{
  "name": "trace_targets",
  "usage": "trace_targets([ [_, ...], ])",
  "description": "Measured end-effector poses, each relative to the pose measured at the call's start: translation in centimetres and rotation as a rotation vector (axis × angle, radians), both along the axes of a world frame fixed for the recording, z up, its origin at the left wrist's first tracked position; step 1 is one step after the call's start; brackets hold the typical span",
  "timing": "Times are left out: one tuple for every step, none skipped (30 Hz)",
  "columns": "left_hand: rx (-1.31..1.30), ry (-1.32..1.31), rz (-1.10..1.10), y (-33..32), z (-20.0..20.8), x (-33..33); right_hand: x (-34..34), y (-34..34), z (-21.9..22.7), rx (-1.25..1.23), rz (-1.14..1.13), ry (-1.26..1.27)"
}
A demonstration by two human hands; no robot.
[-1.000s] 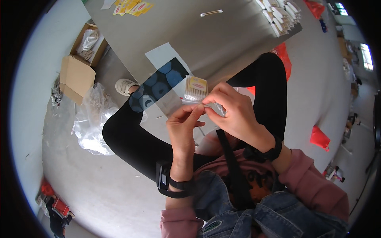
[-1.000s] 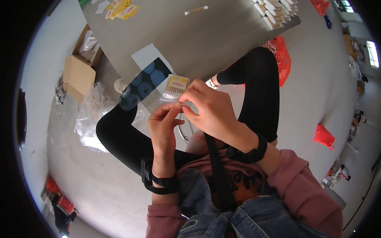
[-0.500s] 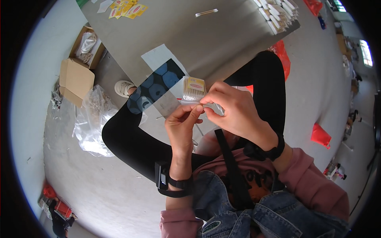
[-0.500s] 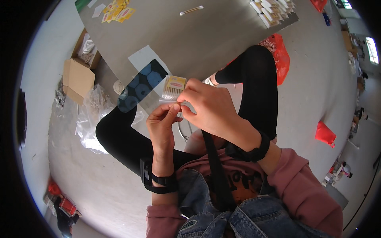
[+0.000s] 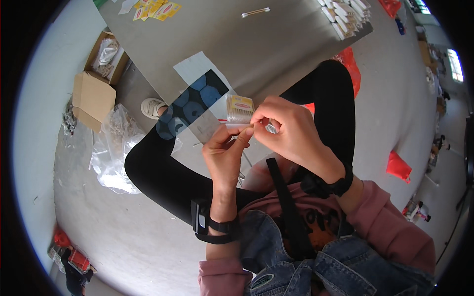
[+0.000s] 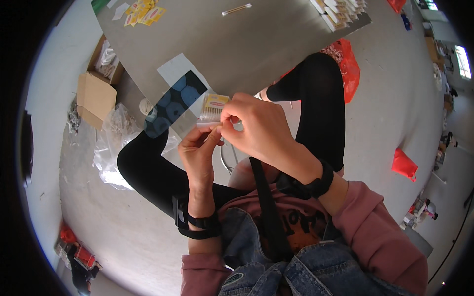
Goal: Packaging individual cotton swabs into small plastic bags.
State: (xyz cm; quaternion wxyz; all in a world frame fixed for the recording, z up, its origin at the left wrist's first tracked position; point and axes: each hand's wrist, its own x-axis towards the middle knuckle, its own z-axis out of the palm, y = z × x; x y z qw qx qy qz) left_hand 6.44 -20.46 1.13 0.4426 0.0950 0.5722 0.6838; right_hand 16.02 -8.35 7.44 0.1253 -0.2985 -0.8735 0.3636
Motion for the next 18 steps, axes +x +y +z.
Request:
trace_targets([
  [-0.001,-0.001,0.002,0.0,0.0,0.0,0.0,-0.1,-0.1,-0.002,-0.024,-0.004],
  [0.002,-0.013,-0.016,0.0,0.0,-0.1,-0.1,-0.2,-0.1,-0.003,-0.047,-0.008],
  [0.005,-0.025,-0.034,0.0,0.1,-0.1,-0.1,-0.3,-0.2,-0.003,-0.045,-0.009],
  [0.005,-0.025,-0.032,0.0,0.1,-0.2,-0.2,-0.4,-0.4,0.000,-0.072,0.001],
  [0.014,-0.056,-0.044,0.1,0.2,-0.2,-0.2,-0.6,-0.5,0.002,-0.099,0.011],
  [0.024,-0.087,-0.056,0.1,0.2,-0.2,-0.3,-0.8,-0.7,0.001,-0.096,0.011],
  [0.022,-0.087,-0.053,0.1,0.1,-0.2,-0.3,-1.0,-0.9,0.001,-0.120,-0.001],
  [0.027,-0.092,-0.059,0.2,-0.1,-0.2,-0.3,-1.1,-1.1,0.003,-0.144,-0.015],
  [0.032,-0.096,-0.064,0.2,-0.2,-0.2,-0.3,-1.3,-1.3,0.004,-0.143,-0.016],
  [0.032,-0.097,-0.063,0.3,-0.3,-0.2,-0.3,-1.5,-1.5,0.042,-0.148,-0.008],
  [0.025,-0.097,-0.058,0.3,-0.3,-0.2,-0.4,-1.7,-1.7,0.078,-0.153,0.001],
  [0.017,-0.096,-0.054,0.3,-0.3,-0.2,-0.4,-1.7,-1.7,0.078,-0.152,0.001],
  [0.016,-0.096,-0.053,0.3,-0.4,-0.2,-0.3,-1.7,-1.8,0.118,-0.140,0.006],
  [0.013,-0.106,-0.042,0.2,-0.5,-0.2,-0.3,-1.6,-1.9,0.156,-0.127,0.011],
  [0.009,-0.116,-0.032,0.2,-0.6,-0.2,-0.3,-1.5,-1.8,0.154,-0.125,0.012],
  [0.007,-0.115,-0.030,0.1,-0.6,-0.2,-0.3,-1.2,-1.7,0.218,-0.060,0.041],
  [0.010,-0.091,-0.036,0.2,-0.6,-0.2,-0.2,-0.9,-1.5,0.284,0.006,0.069],
  [0.012,-0.067,-0.042,0.2,-0.5,-0.2,-0.3,-0.6,-1.3,0.284,0.007,0.069],
])
